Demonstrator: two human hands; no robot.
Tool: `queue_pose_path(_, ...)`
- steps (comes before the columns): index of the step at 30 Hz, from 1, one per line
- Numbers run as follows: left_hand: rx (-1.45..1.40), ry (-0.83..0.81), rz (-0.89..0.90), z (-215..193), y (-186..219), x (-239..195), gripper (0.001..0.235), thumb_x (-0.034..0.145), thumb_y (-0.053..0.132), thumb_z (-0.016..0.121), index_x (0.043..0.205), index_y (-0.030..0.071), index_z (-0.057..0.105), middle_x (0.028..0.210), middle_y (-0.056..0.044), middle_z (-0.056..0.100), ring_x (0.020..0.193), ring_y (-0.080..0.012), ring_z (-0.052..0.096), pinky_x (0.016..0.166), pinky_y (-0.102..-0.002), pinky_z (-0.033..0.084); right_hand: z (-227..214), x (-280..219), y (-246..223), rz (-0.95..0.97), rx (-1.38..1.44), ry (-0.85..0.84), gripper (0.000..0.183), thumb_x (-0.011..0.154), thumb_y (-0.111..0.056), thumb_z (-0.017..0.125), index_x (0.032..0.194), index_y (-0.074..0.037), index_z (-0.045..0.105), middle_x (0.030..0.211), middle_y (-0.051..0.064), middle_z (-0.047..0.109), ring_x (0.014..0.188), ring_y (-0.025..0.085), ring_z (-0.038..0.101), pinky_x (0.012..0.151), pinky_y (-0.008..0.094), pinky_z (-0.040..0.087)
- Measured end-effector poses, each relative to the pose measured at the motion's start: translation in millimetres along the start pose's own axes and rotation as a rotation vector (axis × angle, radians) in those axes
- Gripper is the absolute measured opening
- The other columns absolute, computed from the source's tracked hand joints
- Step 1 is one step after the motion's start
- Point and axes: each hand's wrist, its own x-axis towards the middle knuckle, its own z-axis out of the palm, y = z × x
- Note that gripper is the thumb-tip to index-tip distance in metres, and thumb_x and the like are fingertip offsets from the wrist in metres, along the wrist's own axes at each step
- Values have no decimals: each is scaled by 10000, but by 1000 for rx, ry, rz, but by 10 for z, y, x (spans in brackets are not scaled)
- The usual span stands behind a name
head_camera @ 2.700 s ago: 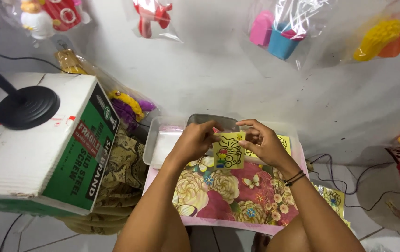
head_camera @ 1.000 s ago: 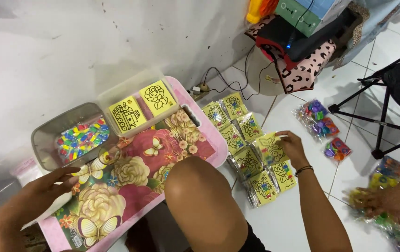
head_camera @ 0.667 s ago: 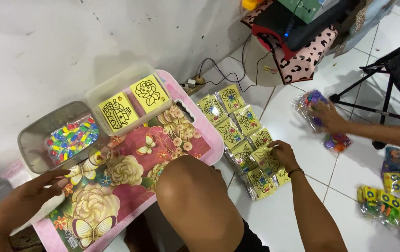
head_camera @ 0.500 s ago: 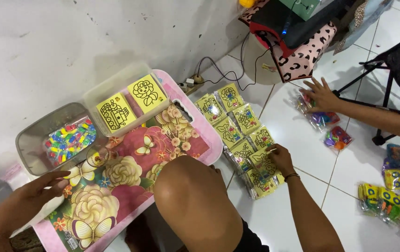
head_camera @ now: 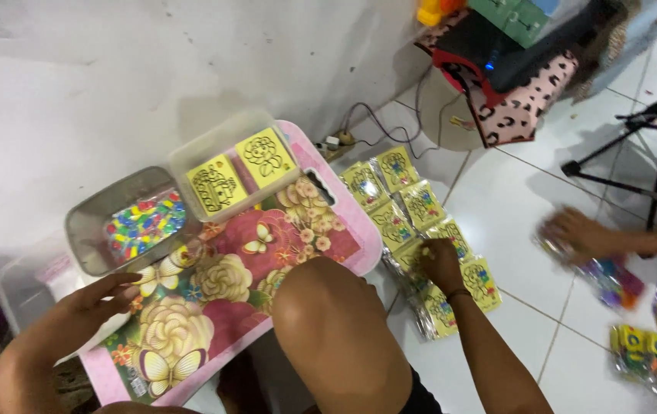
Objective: The person packs small colorful beads and a yellow paper cutout into clear plastic bags. They seal each bag and place it on the floor beside a stack of similar completed packages.
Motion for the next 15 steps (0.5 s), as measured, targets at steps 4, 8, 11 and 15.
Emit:
queue_pose_path(4,67,-33,17,-75,-57,-39,487,978,487,456,1446,409,568,1520,51,577,1392,-238,560,1201,-527,416,128,50,220,-10,-56,30,401,743,-60,744,1144,-56,739,1234,190,588,1145,373,552,1005,463,481)
queue_pose_path(8,-25,91,47,-154,-199,-55,458,955,445,587,1399,341,628,1373,44,697,1264,-218,645,1083,-445,503,49,257,131,-292,-126,194,228,782,-130,703,963,-32,800,1013,194,730,962,363,625,916,467,496)
queue_pose_path(11,-49,240,219,-205,-389,-96,404,980,293,562,1367,236,664,1226,-163,750,1211,-404,656,1098,-533,442,54,571,-37,-276,-119,178,262,763,-169,773,1015,-237,792,1060,12,749,1174,273,655,1093,388,482)
queue_pose_path(15,-156,399,272,-142,-885,533,347,968,300,591,1276,182,699,1067,-101,784,1061,-335,723,995,-486,500,-302,607,-1526,-419,60,200,250,902,-35,767,1132,-133,753,1131,157,671,1192,372,619,1003,453,524)
